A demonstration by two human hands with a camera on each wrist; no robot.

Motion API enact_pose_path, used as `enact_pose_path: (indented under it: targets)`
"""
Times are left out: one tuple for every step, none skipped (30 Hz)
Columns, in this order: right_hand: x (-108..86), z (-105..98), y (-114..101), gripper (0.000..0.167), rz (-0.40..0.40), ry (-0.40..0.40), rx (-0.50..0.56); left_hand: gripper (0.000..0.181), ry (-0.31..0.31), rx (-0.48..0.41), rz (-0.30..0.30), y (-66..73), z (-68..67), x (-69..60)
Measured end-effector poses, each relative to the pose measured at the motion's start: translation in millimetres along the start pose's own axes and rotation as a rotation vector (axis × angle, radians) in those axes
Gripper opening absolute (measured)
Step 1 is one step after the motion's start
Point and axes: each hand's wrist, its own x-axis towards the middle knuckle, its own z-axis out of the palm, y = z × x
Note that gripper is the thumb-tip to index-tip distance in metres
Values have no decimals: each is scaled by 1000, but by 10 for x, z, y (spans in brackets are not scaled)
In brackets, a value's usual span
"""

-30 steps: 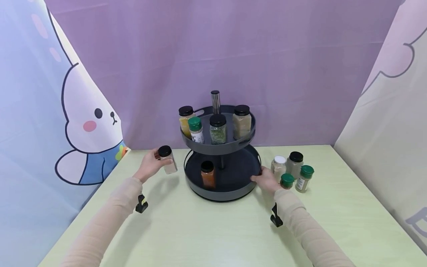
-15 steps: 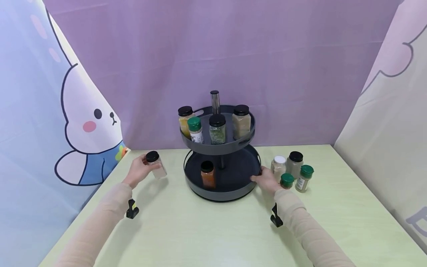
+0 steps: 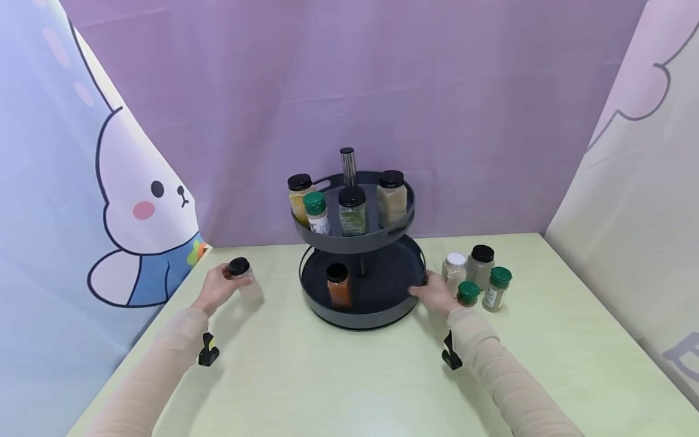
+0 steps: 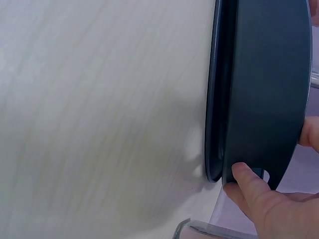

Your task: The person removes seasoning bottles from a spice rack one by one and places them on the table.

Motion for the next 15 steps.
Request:
enact_pose_path:
  targets:
    - [2,-1,-2,63,2,0,-2,65,0,5,1,-17,0,-2]
    - [5,-1,-4,63,3,1,-4,65,3,7,0,-35,-1,-1]
    - [7,-2,-5,63,1,3,-8,64,5,7,1,-53,-1,-2]
    - [7,-2,-8,63,-1,5,-12,63,9,7,1,-72,-1,-1]
    - [8,-2,-9,63,-2,6,-15,62,11,5,2,-91,0,-2]
    - [6,-1,-12,63,-1,10,-19,62,14,5,4,-109,-1,-2]
    - [5,1,-14,63,-5,12,-24,61,17,3,1,-126,0,-3]
    - [3,4,-15,62,-6,14,-28,60,20,1,-1,-143,0,-3]
    - [1,8,-17,62,-9,14,-33,59,23,1,-5,-158,-1,-5]
    - [-1,11,-18,62,-9,14,-33,59,25,4,-8,-174,-2,-5]
    - [-1,12,-14,62,-6,15,-33,58,25,7,-8,-186,-2,-6]
    - [-2,15,-13,61,-9,15,-32,58,27,10,-10,-198,-2,-4]
    - [-1,14,-10,61,-12,15,-32,58,27,13,-10,-208,0,-3]
    - [1,13,-6,61,-10,15,-28,58,27,15,-11,-215,2,-1]
    - [3,11,-1,61,-10,17,-25,58,26,18,-11,-221,3,1]
